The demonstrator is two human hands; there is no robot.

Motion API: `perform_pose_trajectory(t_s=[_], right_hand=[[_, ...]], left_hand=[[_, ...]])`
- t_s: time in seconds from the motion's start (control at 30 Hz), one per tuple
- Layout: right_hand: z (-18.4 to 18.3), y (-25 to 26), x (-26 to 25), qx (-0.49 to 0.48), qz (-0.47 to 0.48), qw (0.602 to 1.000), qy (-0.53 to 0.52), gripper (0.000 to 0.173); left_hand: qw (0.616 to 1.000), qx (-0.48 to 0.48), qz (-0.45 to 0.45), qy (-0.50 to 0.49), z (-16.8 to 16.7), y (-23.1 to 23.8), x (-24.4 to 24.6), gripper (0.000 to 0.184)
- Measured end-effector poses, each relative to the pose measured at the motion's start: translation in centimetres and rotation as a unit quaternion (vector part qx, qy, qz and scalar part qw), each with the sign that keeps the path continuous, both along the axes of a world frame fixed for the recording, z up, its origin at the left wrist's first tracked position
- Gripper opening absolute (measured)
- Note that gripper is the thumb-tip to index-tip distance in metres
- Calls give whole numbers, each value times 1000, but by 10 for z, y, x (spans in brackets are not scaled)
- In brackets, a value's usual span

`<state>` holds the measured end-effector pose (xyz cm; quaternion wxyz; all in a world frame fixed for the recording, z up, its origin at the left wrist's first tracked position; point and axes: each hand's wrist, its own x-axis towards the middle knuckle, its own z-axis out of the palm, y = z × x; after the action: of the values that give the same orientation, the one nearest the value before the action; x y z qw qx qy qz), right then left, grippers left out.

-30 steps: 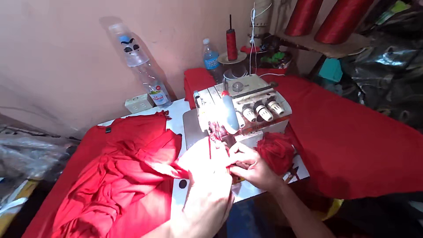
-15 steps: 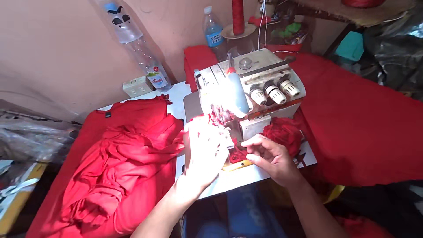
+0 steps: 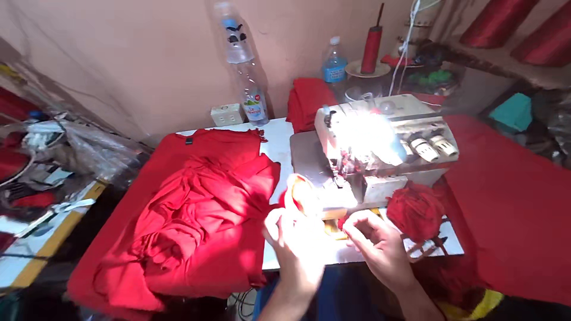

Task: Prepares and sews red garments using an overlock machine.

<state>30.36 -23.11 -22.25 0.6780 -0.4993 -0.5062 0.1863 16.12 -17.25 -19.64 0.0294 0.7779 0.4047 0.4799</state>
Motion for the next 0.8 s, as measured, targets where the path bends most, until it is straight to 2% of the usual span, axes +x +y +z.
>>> perform_pose_trajectory(t_s=[0.1,0.2,0.27,0.33,0.4,0.47,0.5,0.57,0.6,0.63,0.67,0.7,0.77,0.8], right_hand=[[-8,3,-8,2,-22,999,43,17],[-13,9,18,-22,-111,993,31,22],[-15,14,37,-35,-148,988,6,21],[-13,14,42,-35,-168,985,-12,18],[-8,6,36,-41,-159,986,-17,18],[7,-6,21,-39,-106,994,10,23],[15,-9,12,-24,-57,997,41,28],[33,-7,-6,7,53,992,117,35],[45,-2,-15,8,87,983,159,34],[58,8,-23,7,101,974,201,33],[68,21,-30,18,122,962,242,32],[74,35,-35,44,160,949,268,33],[83,59,-44,76,249,940,221,56],[83,66,-51,80,271,947,156,54]], left_hand=[[991,-48,-121,-18,-31,-39,5,12],[984,-52,-170,-15,-37,-41,-2,24],[992,-17,-126,-25,-22,-18,-20,31],[998,45,-30,-23,6,24,-47,27],[996,47,75,31,43,75,-85,25],[978,-63,152,131,76,124,-122,31],[954,-139,177,196,89,147,-138,40],[871,-300,194,336,103,184,-159,62],[831,-353,182,390,104,197,-164,66],[806,-378,165,424,103,206,-168,64],[798,-388,147,437,105,211,-171,57],[806,-393,128,424,110,211,-174,49],[862,-387,90,314,129,204,-179,44],[893,-377,81,233,144,196,-178,46]])
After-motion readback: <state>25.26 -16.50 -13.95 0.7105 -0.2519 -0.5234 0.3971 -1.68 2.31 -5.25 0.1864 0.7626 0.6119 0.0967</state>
